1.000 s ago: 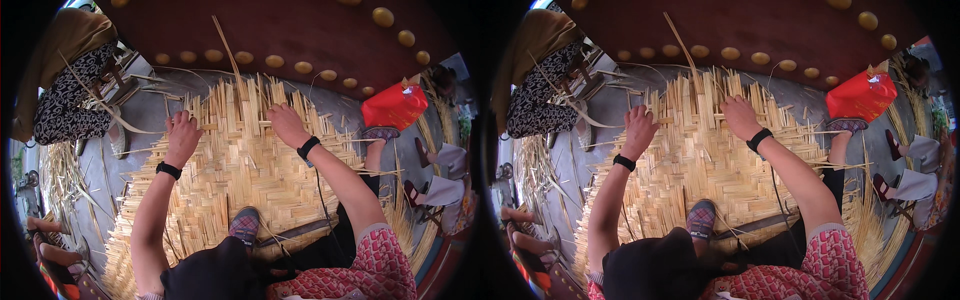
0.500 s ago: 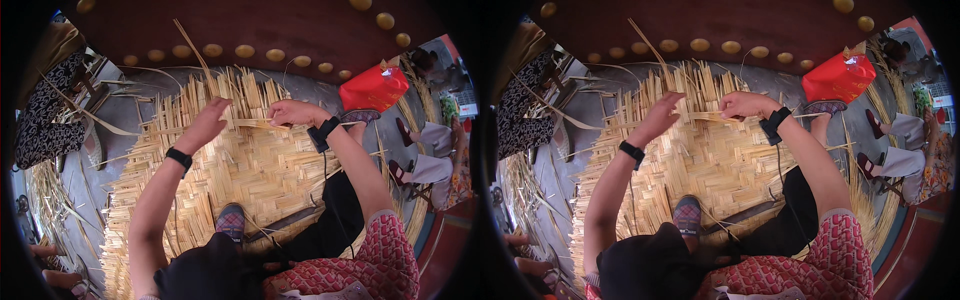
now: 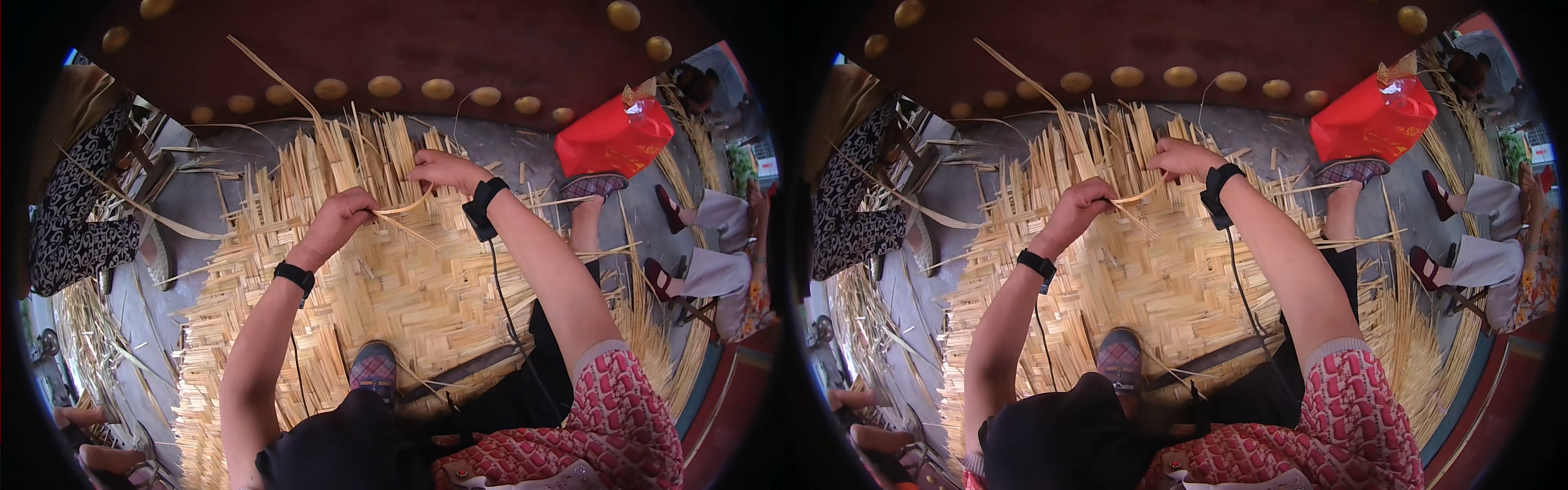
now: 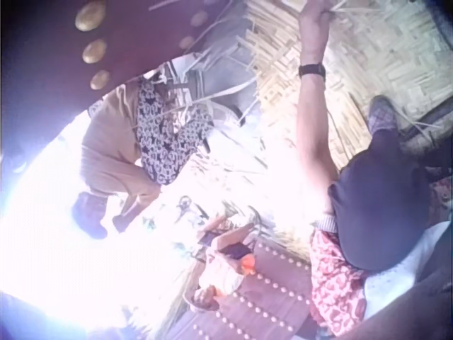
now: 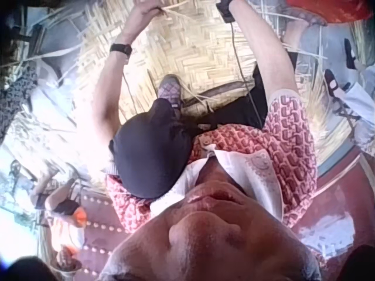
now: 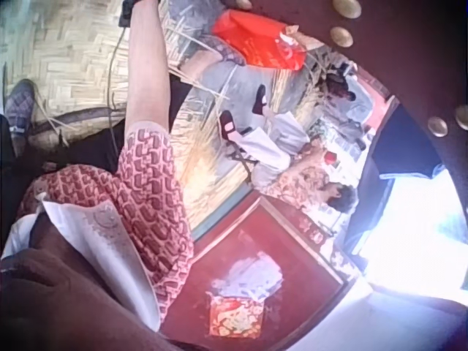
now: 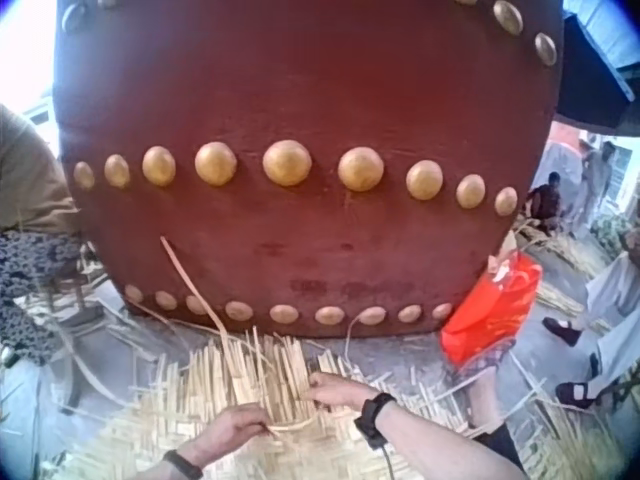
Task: Weaving a large circular mat using thin strips of bamboo or straw, occasionally using a wooden baton to compress the weave.
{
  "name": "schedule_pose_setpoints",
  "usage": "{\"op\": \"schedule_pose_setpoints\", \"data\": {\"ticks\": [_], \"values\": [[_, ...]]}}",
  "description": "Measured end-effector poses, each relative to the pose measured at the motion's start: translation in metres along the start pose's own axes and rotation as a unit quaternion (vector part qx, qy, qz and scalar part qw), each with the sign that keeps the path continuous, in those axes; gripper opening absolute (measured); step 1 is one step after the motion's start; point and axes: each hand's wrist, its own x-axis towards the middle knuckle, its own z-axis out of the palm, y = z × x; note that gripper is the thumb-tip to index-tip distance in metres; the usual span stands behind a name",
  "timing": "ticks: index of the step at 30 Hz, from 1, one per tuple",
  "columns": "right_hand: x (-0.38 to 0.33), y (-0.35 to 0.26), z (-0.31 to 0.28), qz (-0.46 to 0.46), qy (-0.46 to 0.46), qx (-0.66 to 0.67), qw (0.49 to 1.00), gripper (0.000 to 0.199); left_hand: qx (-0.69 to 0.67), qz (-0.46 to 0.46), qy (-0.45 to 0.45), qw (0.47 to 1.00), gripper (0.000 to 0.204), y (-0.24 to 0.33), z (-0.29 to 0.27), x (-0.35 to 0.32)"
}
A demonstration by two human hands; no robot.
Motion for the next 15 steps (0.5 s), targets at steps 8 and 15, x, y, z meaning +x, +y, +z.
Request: {"op": "schedule_pose_setpoints", "data": {"ticks": [8, 15], "values": [[0.005, -0.007, 0.037, -0.073, 0.156, -0.118, 0.978, 0.066, -0.048, -0.006, 0.013, 0.999, 0.017, -0.004, -0.003, -0.005], [0.019, -0.003, 0.040, -0.093, 0.268, -0.015, 0.959, 0.052, 0.295, 0.128, 0.118, 0.939, 0.018, 0.039, 0.029, 0.015]]}}
